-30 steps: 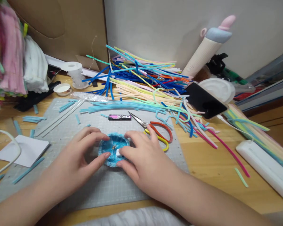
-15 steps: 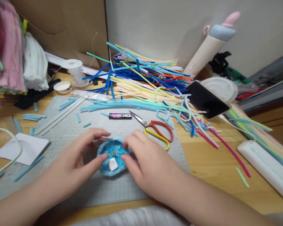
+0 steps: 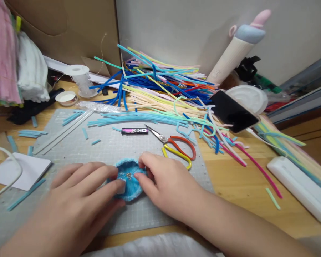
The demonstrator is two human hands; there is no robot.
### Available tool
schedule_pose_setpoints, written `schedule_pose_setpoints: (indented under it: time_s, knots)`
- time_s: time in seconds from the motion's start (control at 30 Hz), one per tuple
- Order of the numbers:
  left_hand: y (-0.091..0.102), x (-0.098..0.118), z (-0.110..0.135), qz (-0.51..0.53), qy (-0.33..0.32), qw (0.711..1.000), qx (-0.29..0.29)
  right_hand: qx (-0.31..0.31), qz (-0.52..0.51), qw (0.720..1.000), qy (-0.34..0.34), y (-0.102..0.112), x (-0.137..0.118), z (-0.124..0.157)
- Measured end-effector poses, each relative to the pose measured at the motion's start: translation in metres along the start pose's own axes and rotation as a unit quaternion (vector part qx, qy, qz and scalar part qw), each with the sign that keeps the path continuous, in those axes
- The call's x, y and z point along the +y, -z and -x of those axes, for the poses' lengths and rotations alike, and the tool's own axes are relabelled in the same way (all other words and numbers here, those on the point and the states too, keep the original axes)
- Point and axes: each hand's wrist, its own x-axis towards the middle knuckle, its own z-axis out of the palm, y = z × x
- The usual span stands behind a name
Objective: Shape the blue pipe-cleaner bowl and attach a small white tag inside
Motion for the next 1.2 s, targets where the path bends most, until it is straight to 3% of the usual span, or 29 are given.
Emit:
schedule_pose_setpoints:
  time_s: [0.13,0.3,0.8,1.2]
  knots:
    - [-0.0001,-0.0024,0.0012,-0.013,-0.011,0.999,-0.037,0.045,0.001,0.995,0.088,-0.0001,0.0009,0.0001]
    - [-0.0001,-0.0036,0.0017,-0.018,-0.006,0.998,-0.062,0.059,0.048,0.979,0.187,-0.0033,0.0050,0.0011]
    - [0.0010,-0.0037,0.0012,-0.027,0.004,0.999,-0.036,0.042,0.106,0.977,0.179,0.0003,0.0038,0.0000]
    - [-0.0028,-0.0054,0.0028,-0.034,-0.002,0.999,-0.042,0.032,0.046,0.988,0.144,0.0025,0.0038,0.0004]
